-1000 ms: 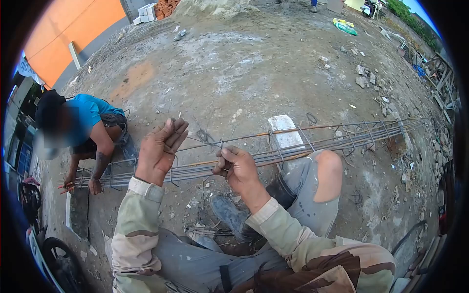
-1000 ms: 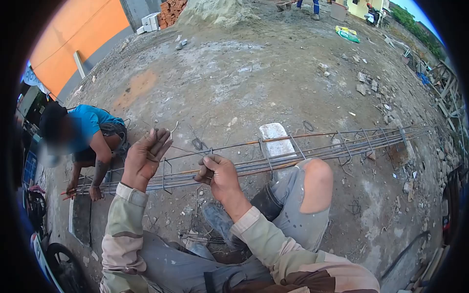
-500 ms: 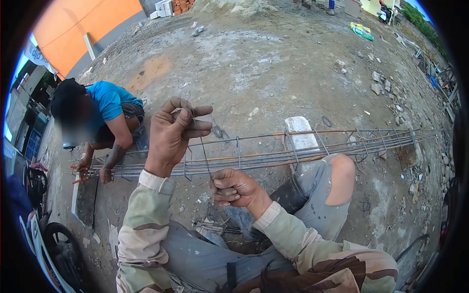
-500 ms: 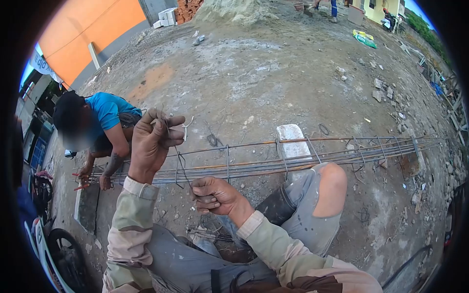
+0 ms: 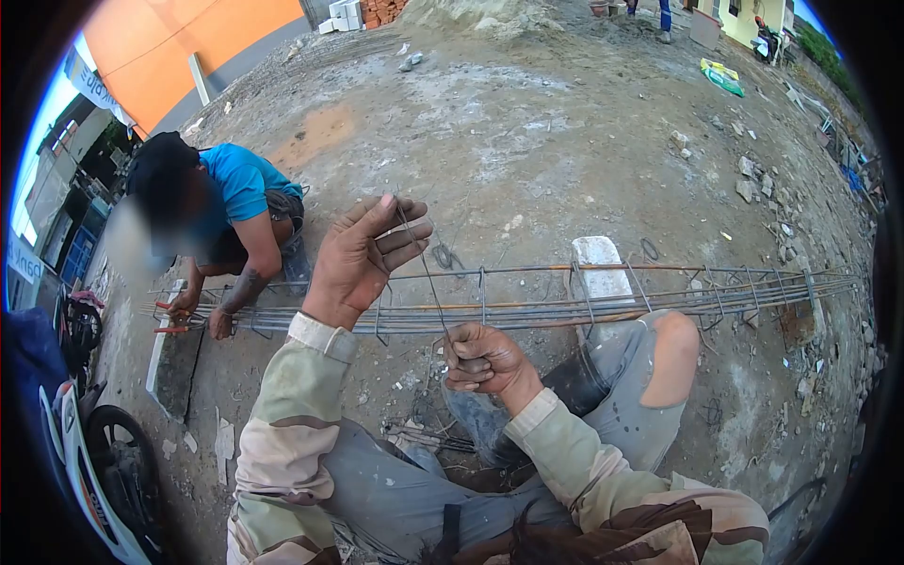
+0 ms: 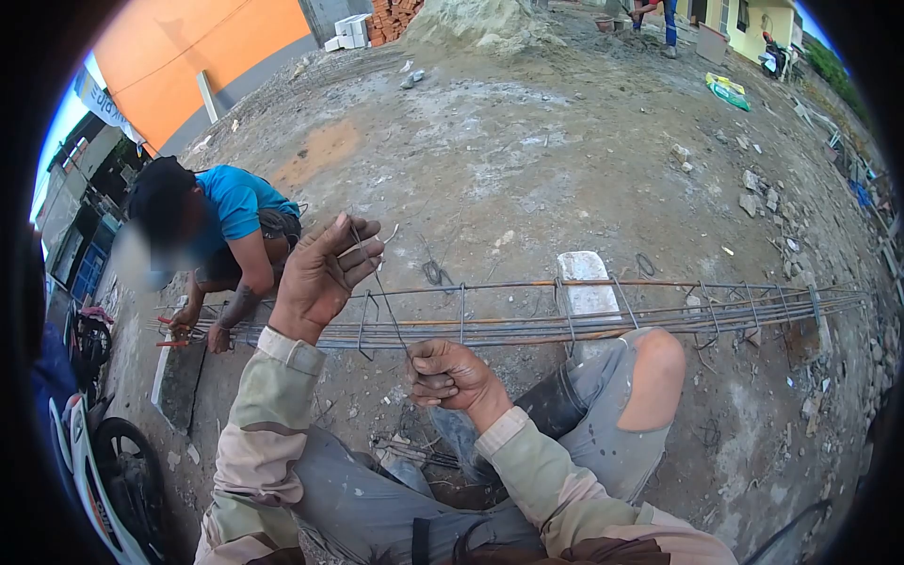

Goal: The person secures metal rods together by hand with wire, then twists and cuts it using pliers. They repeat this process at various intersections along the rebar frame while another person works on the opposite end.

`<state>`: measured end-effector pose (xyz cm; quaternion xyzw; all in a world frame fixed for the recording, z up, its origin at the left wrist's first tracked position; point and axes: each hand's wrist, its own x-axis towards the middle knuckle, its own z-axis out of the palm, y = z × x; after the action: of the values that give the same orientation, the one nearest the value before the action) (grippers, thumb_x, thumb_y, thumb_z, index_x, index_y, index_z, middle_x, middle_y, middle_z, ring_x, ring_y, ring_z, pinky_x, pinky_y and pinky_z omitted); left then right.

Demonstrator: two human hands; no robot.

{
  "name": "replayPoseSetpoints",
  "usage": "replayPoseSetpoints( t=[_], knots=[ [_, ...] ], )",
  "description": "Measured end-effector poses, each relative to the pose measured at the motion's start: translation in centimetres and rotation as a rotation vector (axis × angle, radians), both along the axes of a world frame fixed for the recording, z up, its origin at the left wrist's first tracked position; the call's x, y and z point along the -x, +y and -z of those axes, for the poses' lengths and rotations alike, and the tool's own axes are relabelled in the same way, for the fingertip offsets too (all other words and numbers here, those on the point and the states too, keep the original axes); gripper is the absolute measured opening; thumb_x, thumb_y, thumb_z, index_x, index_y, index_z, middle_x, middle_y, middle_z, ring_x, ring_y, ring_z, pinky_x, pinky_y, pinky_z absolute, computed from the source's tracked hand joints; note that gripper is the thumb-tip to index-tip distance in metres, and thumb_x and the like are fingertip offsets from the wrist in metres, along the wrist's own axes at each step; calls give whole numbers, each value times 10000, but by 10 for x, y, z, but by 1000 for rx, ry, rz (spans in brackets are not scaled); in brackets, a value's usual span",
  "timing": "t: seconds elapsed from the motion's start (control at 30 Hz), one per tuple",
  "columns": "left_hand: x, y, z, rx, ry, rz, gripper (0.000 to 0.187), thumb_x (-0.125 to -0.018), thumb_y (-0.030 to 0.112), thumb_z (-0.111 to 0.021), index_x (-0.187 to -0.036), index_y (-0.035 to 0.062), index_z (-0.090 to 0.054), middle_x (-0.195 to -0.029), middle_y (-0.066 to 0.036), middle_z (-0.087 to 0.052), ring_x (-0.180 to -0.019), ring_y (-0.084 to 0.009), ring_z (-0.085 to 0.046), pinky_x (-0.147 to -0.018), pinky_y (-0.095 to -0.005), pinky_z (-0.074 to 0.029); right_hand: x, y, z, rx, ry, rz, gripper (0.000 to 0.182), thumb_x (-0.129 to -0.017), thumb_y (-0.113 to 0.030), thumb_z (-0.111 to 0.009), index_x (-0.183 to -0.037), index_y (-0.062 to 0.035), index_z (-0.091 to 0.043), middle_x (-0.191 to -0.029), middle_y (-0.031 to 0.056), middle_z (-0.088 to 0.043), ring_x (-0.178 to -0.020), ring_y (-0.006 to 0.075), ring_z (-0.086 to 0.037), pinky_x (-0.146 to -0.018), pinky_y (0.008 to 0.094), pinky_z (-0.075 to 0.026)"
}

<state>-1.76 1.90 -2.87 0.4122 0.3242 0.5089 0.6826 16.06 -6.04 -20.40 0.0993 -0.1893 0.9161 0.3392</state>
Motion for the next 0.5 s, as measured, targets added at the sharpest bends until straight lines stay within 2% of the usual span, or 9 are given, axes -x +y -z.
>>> replayPoseSetpoints(
  t=[0.13,0.27,0.33,0.43,0.5],
  knots=[
    [2,3,2,-20,-95,101,289,-999,217,-621,-1153,-26,-633,-1051,-162,-721,-955,-286,-734,-831,-400,-630,11,-7,0,-14,226,-21,221,-991,-137,-590,-979,75,-653,-481,-65,-340,-380,39,-288,-437,262,-318],
    [-2,1,5,-15,-178,181,274,-1004,206,-612,-1172,-11,-623,-1043,-143,-722,-956,-284,-735,-836,-411,-626,20,-16,-10,-49,377,-62,236,-1000,-129,-561,-975,93,-638,-481,-70,-345,-367,34,-312,-406,249,-312],
    [-3,4,11,-202,-190,183,210,-1007,175,-606,-1157,28,-619,-980,-85,-711,-918,-239,-723,-859,-411,-612,25,-20,-16,-49,467,-81,247,-1002,-128,-548,-964,101,-632,-480,-74,-345,-363,37,-333,-390,250,-324],
    [-14,-4,5,-268,-266,178,145,-1002,145,-612,-1120,61,-613,-904,-34,-671,-864,-185,-685,-874,-401,-591,35,-29,-24,-93,554,-89,246,-1004,-129,-544,-975,98,-632,-477,-69,-347,-366,41,-344,-396,252,-348],
    [-18,-11,-2,-236,-198,158,106,-997,140,-622,-1082,78,-616,-889,-9,-621,-855,-154,-641,-843,-368,-565,38,-33,-32,-116,543,-84,246,-1010,-128,-536,-984,98,-629,-478,-62,-349,-368,45,-343,-406,253,-352]
  ],
)
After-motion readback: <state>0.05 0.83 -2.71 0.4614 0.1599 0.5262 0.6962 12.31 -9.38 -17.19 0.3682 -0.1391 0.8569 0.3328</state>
